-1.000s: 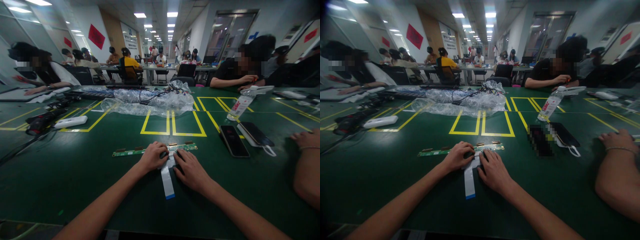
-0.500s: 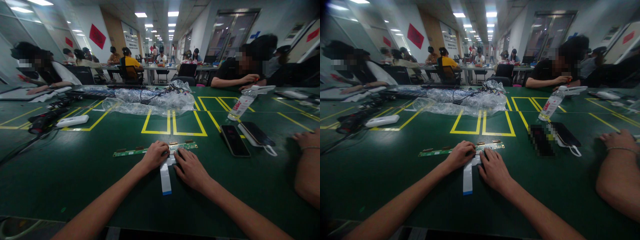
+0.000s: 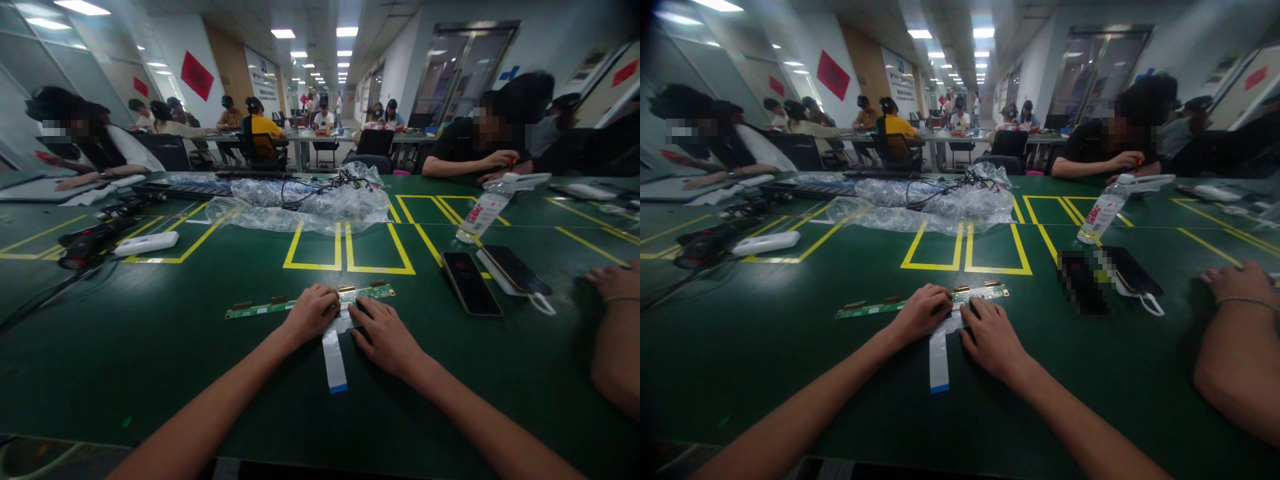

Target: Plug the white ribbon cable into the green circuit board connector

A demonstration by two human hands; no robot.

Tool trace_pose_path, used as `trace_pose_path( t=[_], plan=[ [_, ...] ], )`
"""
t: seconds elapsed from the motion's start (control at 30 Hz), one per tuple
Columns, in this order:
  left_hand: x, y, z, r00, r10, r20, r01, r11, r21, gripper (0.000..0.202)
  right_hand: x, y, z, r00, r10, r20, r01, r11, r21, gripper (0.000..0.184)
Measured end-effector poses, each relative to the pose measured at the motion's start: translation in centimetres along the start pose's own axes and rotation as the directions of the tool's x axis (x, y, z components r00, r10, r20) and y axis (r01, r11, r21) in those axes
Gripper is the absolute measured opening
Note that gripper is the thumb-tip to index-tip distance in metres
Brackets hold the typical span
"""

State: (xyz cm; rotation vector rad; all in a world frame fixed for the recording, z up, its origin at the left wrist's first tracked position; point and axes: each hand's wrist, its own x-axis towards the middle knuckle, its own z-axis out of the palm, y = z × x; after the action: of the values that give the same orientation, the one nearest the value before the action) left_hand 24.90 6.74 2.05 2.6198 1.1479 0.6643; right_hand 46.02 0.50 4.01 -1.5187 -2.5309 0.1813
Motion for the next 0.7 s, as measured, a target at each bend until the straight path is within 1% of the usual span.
trace_pose_path(
  t=[0.1, 0.2, 0.3, 0.37, 0.43, 0.53, 0.63, 0.7],
  plan=[
    [0.0, 0.2, 0.1, 1.0, 0.003, 0.005, -0.003, 1.0, 0.028, 0.011, -0.1, 0.5, 0.1, 1.0, -0.017, -0.012, 0.017, 1.0, 0.025, 0.051],
    [-0.2, 0.6, -0.3, 0.999, 0.022, 0.031, -0.024, 0.998, 0.05, 0.021, -0.3, 0.9, 0.2, 0.999, -0.03, -0.022, 0.032, 0.997, 0.067, 0.052],
    [-0.7, 1.3, -1.2, 0.992, 0.041, 0.121, -0.052, 0.994, 0.092, 0.035, -0.6, 1.2, 0.1, 0.999, -0.033, -0.028, 0.035, 0.995, 0.094, 0.053],
    [-1.3, 1.8, -2.0, 0.981, 0.019, 0.191, -0.043, 0.992, 0.118, 0.04, -0.7, 1.2, 0.0, 0.999, -0.037, -0.031, 0.04, 0.994, 0.105, 0.054],
    [-2.1, 2.2, -2.6, 0.972, -0.034, 0.233, 0.003, 0.991, 0.132, 0.042, -0.7, 1.2, -0.2, 0.998, -0.047, -0.041, 0.052, 0.992, 0.119, 0.054],
    [-3.6, 2.3, -3.2, 0.958, -0.149, 0.246, 0.108, 0.979, 0.174, 0.044, -0.7, 1.3, -0.3, 0.997, -0.056, -0.05, 0.063, 0.989, 0.136, 0.052],
    [-5.7, 1.5, -3.7, 0.933, -0.288, 0.216, 0.234, 0.94, 0.247, 0.047, -0.7, 1.6, -0.2, 0.997, -0.052, -0.052, 0.059, 0.989, 0.133, 0.051],
    [-7.5, 0.4, -4.2, 0.91, -0.379, 0.17, 0.319, 0.9, 0.298, 0.05, -0.8, 1.7, -0.2, 0.997, -0.052, -0.056, 0.059, 0.99, 0.132, 0.05]
  ],
)
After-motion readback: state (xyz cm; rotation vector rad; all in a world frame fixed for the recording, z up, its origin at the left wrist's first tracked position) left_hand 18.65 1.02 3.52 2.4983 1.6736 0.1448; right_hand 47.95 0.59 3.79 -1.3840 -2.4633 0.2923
